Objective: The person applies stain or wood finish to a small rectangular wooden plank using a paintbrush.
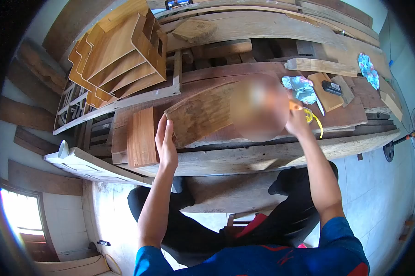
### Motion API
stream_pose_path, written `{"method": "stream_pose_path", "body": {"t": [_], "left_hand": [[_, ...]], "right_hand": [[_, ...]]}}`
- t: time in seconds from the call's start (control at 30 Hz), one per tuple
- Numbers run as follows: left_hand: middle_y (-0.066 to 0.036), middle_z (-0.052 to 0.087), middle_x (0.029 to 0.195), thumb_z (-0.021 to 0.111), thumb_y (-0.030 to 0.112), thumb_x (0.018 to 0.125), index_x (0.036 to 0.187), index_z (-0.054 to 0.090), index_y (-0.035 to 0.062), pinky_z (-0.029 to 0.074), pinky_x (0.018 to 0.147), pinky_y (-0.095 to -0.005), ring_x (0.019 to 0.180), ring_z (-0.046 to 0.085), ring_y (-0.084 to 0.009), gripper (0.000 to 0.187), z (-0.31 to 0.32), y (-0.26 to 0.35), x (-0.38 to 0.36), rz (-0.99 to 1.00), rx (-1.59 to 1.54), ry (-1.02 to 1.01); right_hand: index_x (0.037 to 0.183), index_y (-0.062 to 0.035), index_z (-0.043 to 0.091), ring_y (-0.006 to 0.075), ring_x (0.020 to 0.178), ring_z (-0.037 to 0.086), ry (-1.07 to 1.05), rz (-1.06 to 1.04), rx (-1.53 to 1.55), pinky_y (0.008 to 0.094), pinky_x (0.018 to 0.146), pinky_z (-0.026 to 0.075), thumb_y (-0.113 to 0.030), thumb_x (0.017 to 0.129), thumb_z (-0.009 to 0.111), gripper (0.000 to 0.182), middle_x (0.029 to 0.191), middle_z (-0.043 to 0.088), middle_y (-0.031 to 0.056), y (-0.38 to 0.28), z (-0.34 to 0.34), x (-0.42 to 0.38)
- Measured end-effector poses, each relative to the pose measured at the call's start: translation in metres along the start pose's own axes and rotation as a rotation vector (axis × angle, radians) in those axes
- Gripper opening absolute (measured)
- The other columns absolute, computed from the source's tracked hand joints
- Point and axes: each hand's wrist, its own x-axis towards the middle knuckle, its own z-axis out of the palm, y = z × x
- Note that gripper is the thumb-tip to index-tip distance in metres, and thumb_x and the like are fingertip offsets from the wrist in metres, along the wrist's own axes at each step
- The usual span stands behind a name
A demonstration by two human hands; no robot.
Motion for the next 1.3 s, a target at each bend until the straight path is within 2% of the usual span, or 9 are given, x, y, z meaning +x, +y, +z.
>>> {"method": "stream_pose_path", "body": {"t": [0.1, 0.17, 0.3, 0.53, 0.7, 0.83, 0.97, 1.1, 1.3], "left_hand": [[-0.008, 0.054, 0.144, 0.056, 0.04, 0.104, 0.149, 0.049, 0.0072, 0.029, 0.115, -0.0365, 0.134, 0.045, -0.0201, 0.056, -0.006, -0.009, -0.003, -0.097, 0.012, 0.068], [-0.006, 0.056, 0.14, 0.055, 0.04, 0.105, 0.15, 0.049, 0.0092, 0.03, 0.11, -0.0358, 0.13, 0.046, -0.0193, 0.055, -0.007, -0.01, -0.004, -0.108, 0.004, 0.084], [-0.006, 0.054, 0.144, 0.057, 0.041, 0.103, 0.15, 0.049, 0.0102, 0.027, 0.116, -0.0388, 0.138, 0.041, -0.0203, 0.057, -0.018, -0.027, 0.003, -0.133, -0.115, 0.03], [-0.007, 0.053, 0.143, 0.058, 0.045, 0.1, 0.149, 0.05, 0.0102, 0.03, 0.113, -0.0398, 0.135, 0.043, -0.0206, 0.061, -0.01, -0.018, 0.008, -0.084, -0.098, 0.005], [-0.008, 0.055, 0.139, 0.057, 0.046, 0.101, 0.149, 0.05, 0.0093, 0.03, 0.113, -0.041, 0.133, 0.044, -0.0207, 0.061, -0.002, -0.002, 0.001, -0.105, -0.028, 0.061], [-0.009, 0.055, 0.144, 0.056, 0.05, 0.101, 0.149, 0.05, 0.0088, 0.028, 0.114, -0.0419, 0.135, 0.042, -0.0209, 0.063, -0.007, -0.01, 0.004, -0.031, 0.03, 0.016], [-0.014, 0.06, 0.137, 0.071, 0.029, 0.096, 0.147, 0.048, 0.0031, 0.039, 0.114, -0.0422, 0.13, 0.054, -0.024, 0.061, -0.005, -0.006, 0.003, 0.079, 0.092, -0.049], [-0.016, 0.067, 0.126, 0.083, 0.019, 0.088, 0.141, 0.05, -0.0017, 0.051, 0.103, -0.0362, 0.117, 0.064, -0.0213, 0.065, -0.004, 0.016, -0.002, 0.212, 0.204, -0.18], [-0.017, 0.071, 0.117, 0.086, 0.021, 0.083, 0.136, 0.055, 0.0016, 0.055, 0.096, -0.0395, 0.109, 0.069, -0.0238, 0.065, 0.002, 0.037, -0.012, 0.444, 0.504, -0.256]], "right_hand": [[0.108, -0.0097, 0.064, 0.0095, 0.079, 0.071, -0.275, -0.227, -0.097, 0.029, 0.063, 0.054, -0.031, 0.107, 0.052, 0.025, 0.084, 0.074, 0.0032, -0.016, 0.024, -0.015], [0.105, -0.0095, 0.064, 0.0103, 0.076, 0.071, -0.279, -0.058, -0.073, 0.0289, 0.064, 0.054, -0.03, 0.106, 0.054, 0.023, 0.081, 0.073, 0.004, -0.012, 0.012, -0.008], [0.103, -0.0123, 0.064, 0.0121, 0.073, 0.07, 0.035, -0.037, -0.156, 0.0289, 0.068, 0.055, -0.032, 0.107, 0.053, 0.023, 0.082, 0.073, 0.0001, 0.003, -0.02, 0.014], [0.109, -0.0104, 0.066, 0.0154, 0.083, 0.075, -0.328, -0.324, -0.175, 0.0304, 0.072, 0.056, -0.026, 0.102, 0.062, 0.017, 0.086, 0.076, 0.0035, -0.031, 0.034, -0.022], [0.104, -0.014, 0.063, 0.0194, 0.076, 0.074, 0.092, -0.045, -0.179, 0.0311, 0.07, 0.057, -0.033, 0.108, 0.052, 0.023, 0.083, 0.075, 0.0045, 0.01, -0.016, 0.012], [0.1, -0.0216, 0.06, 0.018, 0.047, 0.065, 0.077, -0.339, -0.428, 0.0301, 0.039, 0.049, -0.028, 0.103, 0.059, 0.007, 0.063, 0.067, 0.0002, -0.005, 0.034, -0.011], [0.1, -0.0189, 0.064, 0.0138, 0.051, 0.064, -0.232, -0.519, -0.262, 0.0295, 0.045, 0.049, -0.027, 0.1, 0.062, 0.008, 0.069, 0.069, -0.0006, -0.04, 0.054, -0.03], [0.094, -0.0066, 0.068, 0.0101, 0.065, 0.065, 0.136, -0.118, -0.012, 0.0261, 0.057, 0.051, -0.027, 0.103, 0.059, 0.024, 0.073, 0.068, 0.0025, -0.012, 0.002, 0.003], [0.096, -0.0002, 0.072, 0.0086, 0.063, 0.063, 0.151, -0.269, 0.089, 0.0238, 0.057, 0.051, -0.023, 0.104, 0.058, 0.028, 0.082, 0.07, 0.0053, -0.058, 0.027, -0.028]]}}
